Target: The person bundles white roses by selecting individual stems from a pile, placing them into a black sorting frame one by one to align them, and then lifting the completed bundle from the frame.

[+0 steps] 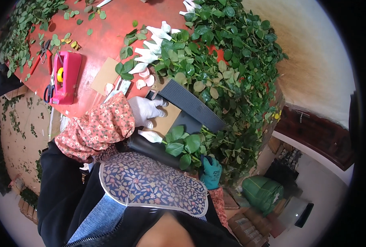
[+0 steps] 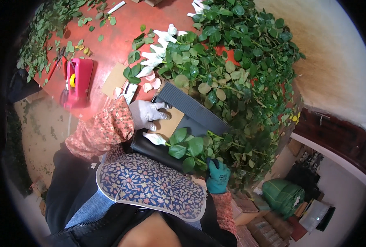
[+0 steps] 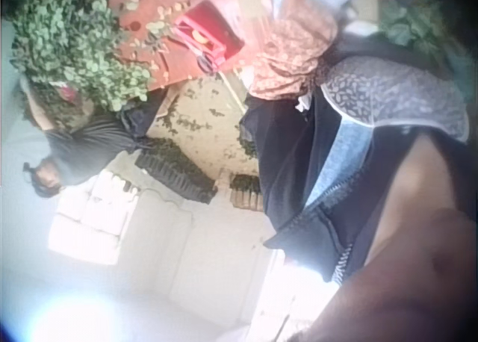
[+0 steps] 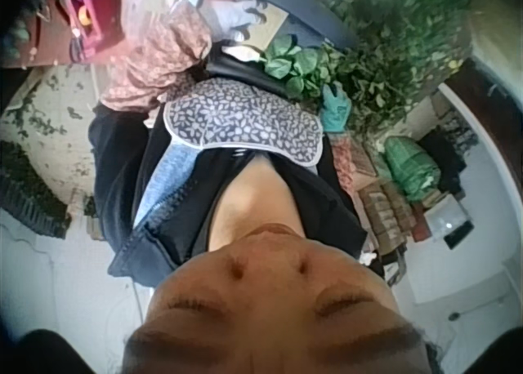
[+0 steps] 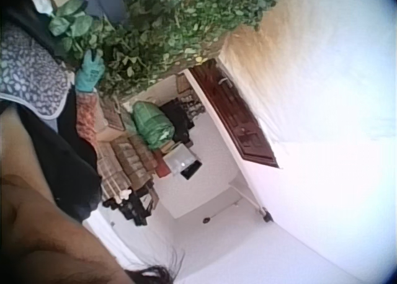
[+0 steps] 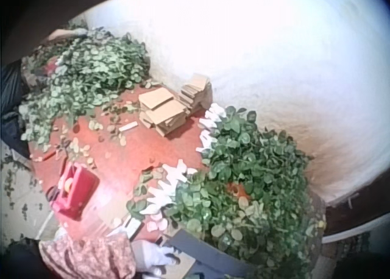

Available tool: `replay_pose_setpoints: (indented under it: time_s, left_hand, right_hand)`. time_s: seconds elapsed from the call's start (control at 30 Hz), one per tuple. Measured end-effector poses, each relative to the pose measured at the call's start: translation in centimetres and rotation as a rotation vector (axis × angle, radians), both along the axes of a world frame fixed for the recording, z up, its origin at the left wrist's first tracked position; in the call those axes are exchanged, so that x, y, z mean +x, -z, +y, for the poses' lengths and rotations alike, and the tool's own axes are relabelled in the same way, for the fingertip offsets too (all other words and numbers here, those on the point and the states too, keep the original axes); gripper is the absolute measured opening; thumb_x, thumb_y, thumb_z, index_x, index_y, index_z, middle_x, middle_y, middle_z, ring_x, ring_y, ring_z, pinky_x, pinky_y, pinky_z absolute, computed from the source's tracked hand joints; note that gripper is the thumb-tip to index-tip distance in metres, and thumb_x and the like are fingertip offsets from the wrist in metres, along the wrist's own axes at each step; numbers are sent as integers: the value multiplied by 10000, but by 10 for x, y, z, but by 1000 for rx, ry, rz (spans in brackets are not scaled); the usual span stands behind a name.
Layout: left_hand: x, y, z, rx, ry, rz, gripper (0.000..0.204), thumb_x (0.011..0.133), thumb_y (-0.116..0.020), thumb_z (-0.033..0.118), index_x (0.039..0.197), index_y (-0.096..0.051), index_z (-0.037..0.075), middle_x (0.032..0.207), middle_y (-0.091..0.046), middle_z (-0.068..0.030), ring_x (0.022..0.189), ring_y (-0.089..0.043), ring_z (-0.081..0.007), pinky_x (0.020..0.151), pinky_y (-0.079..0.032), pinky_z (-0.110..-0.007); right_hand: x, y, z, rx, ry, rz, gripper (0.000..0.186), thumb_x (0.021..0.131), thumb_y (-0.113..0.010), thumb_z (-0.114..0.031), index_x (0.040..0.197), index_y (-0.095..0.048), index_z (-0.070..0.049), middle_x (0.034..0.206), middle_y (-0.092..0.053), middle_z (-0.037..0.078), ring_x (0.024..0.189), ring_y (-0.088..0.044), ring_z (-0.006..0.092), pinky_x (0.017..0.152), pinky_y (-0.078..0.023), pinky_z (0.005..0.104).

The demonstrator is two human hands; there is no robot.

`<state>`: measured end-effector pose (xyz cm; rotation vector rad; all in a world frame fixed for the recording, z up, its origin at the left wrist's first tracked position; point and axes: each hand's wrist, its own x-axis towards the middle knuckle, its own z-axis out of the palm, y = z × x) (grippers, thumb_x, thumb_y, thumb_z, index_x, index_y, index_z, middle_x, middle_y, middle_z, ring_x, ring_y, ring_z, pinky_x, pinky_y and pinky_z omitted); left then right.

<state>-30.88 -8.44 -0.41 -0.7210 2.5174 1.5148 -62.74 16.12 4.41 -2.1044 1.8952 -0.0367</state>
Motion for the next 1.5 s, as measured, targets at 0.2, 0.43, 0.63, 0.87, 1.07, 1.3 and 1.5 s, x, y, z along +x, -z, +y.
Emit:
replay_pose_setpoints:
  time_s: [0.2, 0.43, 0.63, 0.87, 1.07, 1.3, 1.5]
  left_hand:
    - [-10, -26, 1, 10, 81, -211, 878, 666, -797, 463, 1400, -447, 134, 1468, -367, -174, 1152, -573, -347, 945, -484, -410]
    - [-16, -23, 32, -375, 35, -237, 832, 641, -796, 494, 1350, -473, 204, 1471, -401, -118, 640, -643, -248, 528, -490, -388]
    - [-15, -19, 38, -397, -50, -145, 749, 625, -804, 375, 1298, -532, 190, 1439, -444, -108, 623, -640, -238, 552, -513, -361]
    - [-17, -22, 37, -401, -126, -13, 686, 644, -761, 392, 1272, -547, 217, 1160, -558, -45, 610, -630, -236, 507, -487, -371]
    - [-12, -13, 42, -462, -148, -101, 737, 575, -776, 514, 1192, -593, 155, 1180, -573, -60, 585, -618, -231, 476, -466, -364]
    - [-18, -29, 30, -358, -92, -133, 739, 610, -804, 446, 1251, -544, 184, 1200, -523, -89, 615, -606, -233, 517, -480, -374]
    - [-21, -17, 36, -452, -79, -111, 816, 535, -821, 478, 1237, -557, 157, 1145, -544, -76, 615, -616, -218, 511, -485, -358]
  right_hand:
    - [11, 32, 12, 96, -20, -61, 435, 699, -625, -67, 1130, -648, -126, 987, -593, 111, 850, -579, 351, 674, -461, 465]
    - [-10, -89, -102, 683, -163, -207, 364, 859, -651, -286, 1182, -592, -130, 1029, -639, 177, 908, -642, 333, 802, -513, 425]
    - [-45, -57, -364, -512, -285, 97, 522, 763, -715, -162, 1237, -547, -24, 1116, -612, 159, 1032, -564, 357, 870, -443, 437]
    - [-95, 71, -486, 83, -1, 447, 642, 733, -708, -151, 1330, -473, -128, 1174, -617, 121, 1124, -560, 326, 958, -412, 469]
    - [-66, 44, -409, -384, -311, 269, 474, 762, -652, -74, 1227, -568, -121, 866, -610, 123, 794, -609, 311, 627, -485, 443]
    - [-2, 83, -298, -193, -490, 44, 491, 804, -569, -49, 1291, -503, -49, 883, -605, 138, 803, -611, 320, 644, -491, 434]
    - [-37, 24, -314, -96, -340, -75, 747, 706, -637, -10, 1414, -406, -78, 891, -592, 150, 803, -588, 358, 717, -483, 453]
